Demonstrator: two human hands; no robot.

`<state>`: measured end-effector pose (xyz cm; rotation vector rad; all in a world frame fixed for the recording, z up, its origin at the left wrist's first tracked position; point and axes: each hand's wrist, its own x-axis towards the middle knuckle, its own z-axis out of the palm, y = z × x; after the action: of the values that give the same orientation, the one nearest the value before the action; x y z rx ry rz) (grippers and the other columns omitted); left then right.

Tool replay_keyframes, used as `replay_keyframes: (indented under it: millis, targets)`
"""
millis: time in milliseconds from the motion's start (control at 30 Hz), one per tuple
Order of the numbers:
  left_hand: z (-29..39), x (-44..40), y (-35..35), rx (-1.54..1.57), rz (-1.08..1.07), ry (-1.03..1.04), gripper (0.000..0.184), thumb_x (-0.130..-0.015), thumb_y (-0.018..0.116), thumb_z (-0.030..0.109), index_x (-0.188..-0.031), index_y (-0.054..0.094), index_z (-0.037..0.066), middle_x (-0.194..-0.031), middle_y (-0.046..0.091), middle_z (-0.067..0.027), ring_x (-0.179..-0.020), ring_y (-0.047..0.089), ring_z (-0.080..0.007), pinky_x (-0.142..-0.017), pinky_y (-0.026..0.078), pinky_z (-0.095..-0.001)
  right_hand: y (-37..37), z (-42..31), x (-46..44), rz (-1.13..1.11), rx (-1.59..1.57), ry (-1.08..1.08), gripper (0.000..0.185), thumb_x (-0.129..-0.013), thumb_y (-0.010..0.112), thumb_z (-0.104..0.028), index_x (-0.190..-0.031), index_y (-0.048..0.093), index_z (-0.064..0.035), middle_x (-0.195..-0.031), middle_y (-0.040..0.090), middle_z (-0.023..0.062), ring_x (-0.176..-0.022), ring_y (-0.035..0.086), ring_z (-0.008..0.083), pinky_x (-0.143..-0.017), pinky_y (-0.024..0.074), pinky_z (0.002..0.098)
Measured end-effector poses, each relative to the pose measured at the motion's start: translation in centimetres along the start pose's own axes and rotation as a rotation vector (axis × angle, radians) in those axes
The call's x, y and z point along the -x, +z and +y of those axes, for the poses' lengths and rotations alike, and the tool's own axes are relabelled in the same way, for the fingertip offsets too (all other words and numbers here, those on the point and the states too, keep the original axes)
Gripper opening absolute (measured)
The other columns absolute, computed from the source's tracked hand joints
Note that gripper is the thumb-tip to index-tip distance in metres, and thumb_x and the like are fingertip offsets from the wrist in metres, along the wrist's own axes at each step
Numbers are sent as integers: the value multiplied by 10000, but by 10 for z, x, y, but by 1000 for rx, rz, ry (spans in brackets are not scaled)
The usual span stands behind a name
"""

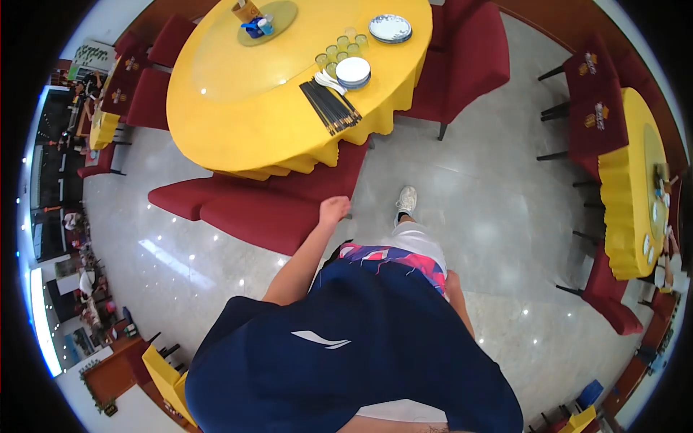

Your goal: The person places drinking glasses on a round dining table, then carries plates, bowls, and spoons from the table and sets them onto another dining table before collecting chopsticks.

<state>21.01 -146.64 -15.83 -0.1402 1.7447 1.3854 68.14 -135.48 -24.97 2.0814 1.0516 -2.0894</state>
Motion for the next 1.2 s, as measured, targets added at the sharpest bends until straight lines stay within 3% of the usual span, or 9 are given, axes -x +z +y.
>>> replay_keyframes:
  millis: [167, 200, 267, 433, 500, 633, 900, 1067, 1200]
  targets:
    - [107, -101, 30, 396, 315, 127, 103, -861, 567, 95, -763, 536, 96, -624, 495, 8, -506, 471, -79, -432, 363, -206, -43, -132, -65, -84, 183, 67, 277, -861, 480, -251, -1061, 591, -95, -730, 604, 90, -602, 571, 177, -510, 462, 301]
    - [105, -135, 16, 313, 252, 220, 39, -846, 582, 93, -840, 576, 55, -629, 509, 0, -501, 470, -86, -433, 359, -218, -55, -161, -79, -92, 193, 33, 280, -871, 461, -255, -1058, 597, -98, -744, 606, 94, -632, 574, 171, -539, 466, 310]
    - [124, -170, 28, 68, 612, 182, 260, -804, 661, 148, -1012, 609, 1, -695, 594, -54, -552, 539, -122, -494, 440, -259, -70, -220, -102, -41, 139, -34, 283, -861, 498, -287, -1068, 586, -116, -732, 597, 65, -613, 559, 148, -526, 449, 293]
    - [104, -267, 1, -227, 767, 98, 462, -674, 808, 319, -960, 628, 4, -887, 668, -152, -846, 643, -271, -793, 502, -359, -53, -367, -89, 75, 137, -152, 258, -895, 486, -276, -1056, 586, -100, -749, 597, 30, -649, 560, 113, -575, 447, 270]
    - [133, -253, 21, -305, 756, 85, 450, -692, 803, 278, -976, 612, -15, -846, 655, -119, -787, 626, -222, -720, 502, -324, -44, -400, -77, 56, 128, -190, 253, -913, 484, -287, -1051, 588, -101, -777, 603, 16, -690, 569, 103, -622, 442, 256]
    - [137, -247, 27, -328, 736, 26, 437, -659, 828, 290, -920, 633, -2, -838, 671, -129, -779, 650, -224, -739, 511, -317, -25, -404, -72, 17, 148, -201, 262, -915, 483, -303, -1056, 589, -109, -783, 612, 23, -693, 581, 109, -609, 451, 270]
    - [164, -229, 30, -360, 659, -37, 345, -684, 818, 227, -873, 672, -23, -801, 680, -90, -700, 644, -177, -689, 516, -292, 12, -322, -62, -8, 300, 204, 287, -840, 543, -320, -1047, 605, -131, -813, 628, 57, -678, 593, 157, -599, 479, 317]
    - [156, -239, 30, -494, 695, -32, 363, -676, 809, 242, -904, 688, -14, -830, 690, -136, -739, 666, -227, -708, 519, -327, 28, -325, -71, -135, 527, -27, 293, -833, 544, -298, -1055, 605, -117, -838, 604, 56, -725, 582, 156, -638, 480, 321]
    - [167, -238, 41, -491, 702, -55, 370, -656, 814, 263, -894, 701, 4, -809, 696, -134, -764, 674, -255, -751, 517, -340, 58, -375, -65, -29, 318, 51, 278, -847, 539, -280, -1052, 597, -101, -811, 610, 54, -713, 589, 157, -642, 478, 319]
